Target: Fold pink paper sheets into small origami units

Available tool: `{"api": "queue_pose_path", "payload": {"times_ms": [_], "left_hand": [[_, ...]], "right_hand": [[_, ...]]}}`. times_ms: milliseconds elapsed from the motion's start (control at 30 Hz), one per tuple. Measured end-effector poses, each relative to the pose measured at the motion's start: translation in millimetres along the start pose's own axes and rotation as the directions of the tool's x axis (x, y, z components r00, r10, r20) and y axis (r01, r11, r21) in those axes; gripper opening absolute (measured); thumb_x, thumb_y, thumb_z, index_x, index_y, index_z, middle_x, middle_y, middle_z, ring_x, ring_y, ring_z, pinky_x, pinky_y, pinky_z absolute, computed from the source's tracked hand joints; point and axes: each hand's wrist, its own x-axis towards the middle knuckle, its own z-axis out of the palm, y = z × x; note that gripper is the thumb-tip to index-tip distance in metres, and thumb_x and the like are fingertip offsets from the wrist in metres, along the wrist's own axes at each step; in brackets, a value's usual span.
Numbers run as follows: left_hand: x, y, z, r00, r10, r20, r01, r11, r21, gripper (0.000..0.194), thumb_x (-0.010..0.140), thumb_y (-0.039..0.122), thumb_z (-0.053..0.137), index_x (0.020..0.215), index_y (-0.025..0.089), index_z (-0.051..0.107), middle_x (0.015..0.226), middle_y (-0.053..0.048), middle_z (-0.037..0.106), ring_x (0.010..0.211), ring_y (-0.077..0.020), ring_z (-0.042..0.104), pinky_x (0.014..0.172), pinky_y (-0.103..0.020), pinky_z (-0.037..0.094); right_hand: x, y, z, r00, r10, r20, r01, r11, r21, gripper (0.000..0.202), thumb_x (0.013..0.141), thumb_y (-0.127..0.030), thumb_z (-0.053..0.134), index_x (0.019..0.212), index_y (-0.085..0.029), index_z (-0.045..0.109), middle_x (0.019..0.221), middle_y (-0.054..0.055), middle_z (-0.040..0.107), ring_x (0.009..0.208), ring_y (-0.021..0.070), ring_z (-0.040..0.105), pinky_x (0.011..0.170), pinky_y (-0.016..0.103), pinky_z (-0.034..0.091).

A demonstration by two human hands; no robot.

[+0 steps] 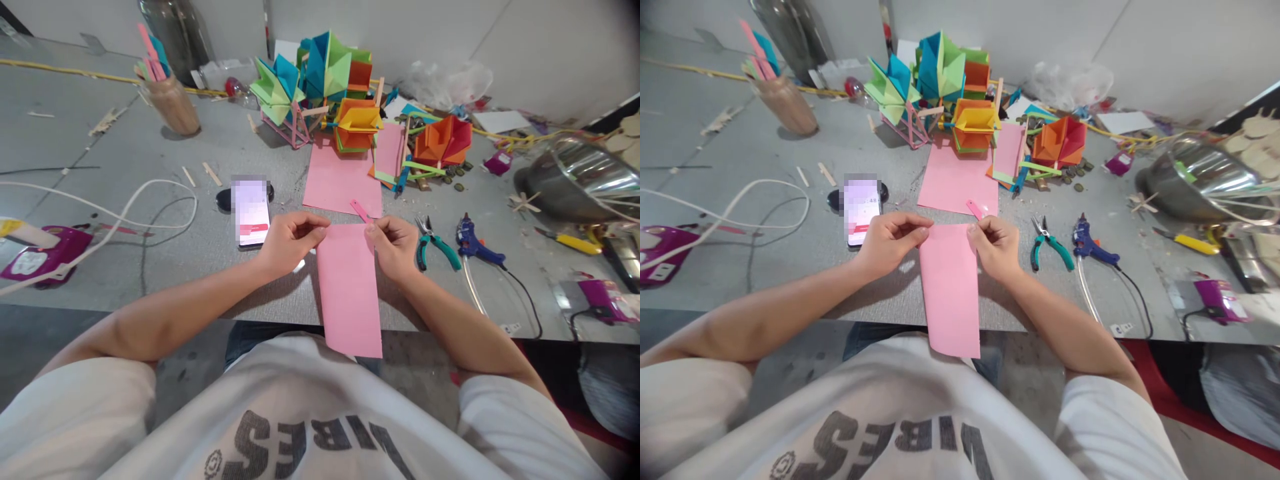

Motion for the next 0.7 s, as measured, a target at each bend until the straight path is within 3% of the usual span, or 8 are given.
{"api": "queue_pose_path", "payload": {"times_ms": [100, 267, 433, 700], "left_hand": [[1.9, 0.8, -1.0, 0.999, -0.026, 0.021, 0.025, 0.999, 0.021, 0.026, 0.087, 0.037, 0.086, 0.101, 0.015, 0.088, 0.086, -0.007, 0.082, 0.073, -0.0152, 0.070, 0.069, -0.030, 0.060], [4.7, 0.6, -3.2, 0.995, -0.032, 0.089, 0.026, 0.998, 0.065, 0.022, 0.086, 0.033, 0.083, 0.097, 0.015, 0.087, 0.084, -0.006, 0.080, 0.072, -0.0135, 0.067, 0.067, -0.028, 0.053], [5.6, 0.1, -3.0, 0.992, -0.127, 0.018, 0.128, 0.991, -0.044, 0.034, 0.081, 0.031, 0.087, 0.111, 0.015, 0.085, 0.072, 0.001, 0.070, 0.065, -0.0113, 0.061, 0.064, -0.027, 0.051], [6.5, 7.1, -2.2, 0.977, -0.205, -0.054, 0.194, 0.967, -0.167, 0.041, 0.071, 0.030, 0.093, 0.107, 0.015, 0.083, 0.070, 0.002, 0.072, 0.065, -0.0116, 0.063, 0.068, -0.028, 0.058]], "right_hand": [[4.5, 1.6, -1.7, 0.991, 0.067, 0.114, -0.073, 0.996, 0.045, 0.042, 0.085, -0.056, 0.087, 0.067, -0.023, 0.068, 0.058, -0.002, 0.057, 0.054, 0.0115, 0.046, 0.053, 0.028, 0.038], [8.7, 8.0, 0.0, 0.934, 0.197, 0.298, -0.207, 0.978, 0.000, 0.032, 0.079, -0.049, 0.090, 0.074, -0.021, 0.076, 0.065, 0.000, 0.066, 0.059, 0.0135, 0.052, 0.056, 0.029, 0.042], [3.7, 7.4, 3.5, 0.961, 0.168, 0.218, -0.166, 0.986, -0.028, 0.035, 0.081, -0.054, 0.090, 0.075, -0.021, 0.077, 0.064, 0.001, 0.067, 0.059, 0.0144, 0.051, 0.053, 0.029, 0.039], [-1.5, 2.3, 4.7, 0.979, 0.108, 0.171, -0.100, 0.993, -0.054, 0.032, 0.084, -0.052, 0.087, 0.076, -0.022, 0.079, 0.066, 0.002, 0.069, 0.059, 0.0150, 0.052, 0.054, 0.030, 0.039]]}}
